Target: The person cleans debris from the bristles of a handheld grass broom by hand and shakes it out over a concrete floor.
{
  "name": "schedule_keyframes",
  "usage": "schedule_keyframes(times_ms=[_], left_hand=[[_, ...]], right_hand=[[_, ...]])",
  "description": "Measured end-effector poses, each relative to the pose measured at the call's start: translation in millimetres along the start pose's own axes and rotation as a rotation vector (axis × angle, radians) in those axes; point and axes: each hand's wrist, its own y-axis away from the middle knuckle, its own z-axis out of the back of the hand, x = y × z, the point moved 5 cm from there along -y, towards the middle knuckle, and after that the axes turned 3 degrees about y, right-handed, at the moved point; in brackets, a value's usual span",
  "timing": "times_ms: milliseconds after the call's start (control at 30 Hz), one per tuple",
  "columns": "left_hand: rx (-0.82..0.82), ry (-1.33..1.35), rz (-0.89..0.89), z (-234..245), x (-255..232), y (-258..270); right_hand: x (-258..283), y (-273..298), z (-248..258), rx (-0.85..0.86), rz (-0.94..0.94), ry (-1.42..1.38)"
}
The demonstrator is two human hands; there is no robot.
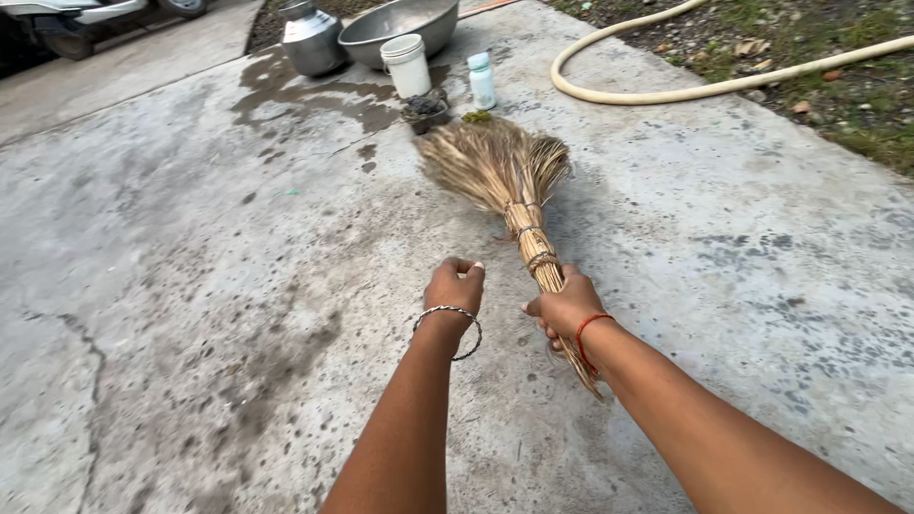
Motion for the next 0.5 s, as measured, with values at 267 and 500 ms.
schedule_keyframes(times_ms=[267,500], left_hand=[[0.164,0.124,-0.078,-71,-64,3],[0.226,0.133,-0.099,-119,-76,-4]], right_hand=[[-45,-56,126,-0.713,-0.062,-0.261],[-135,-202,237,-0.814,-0.29,-0.314]])
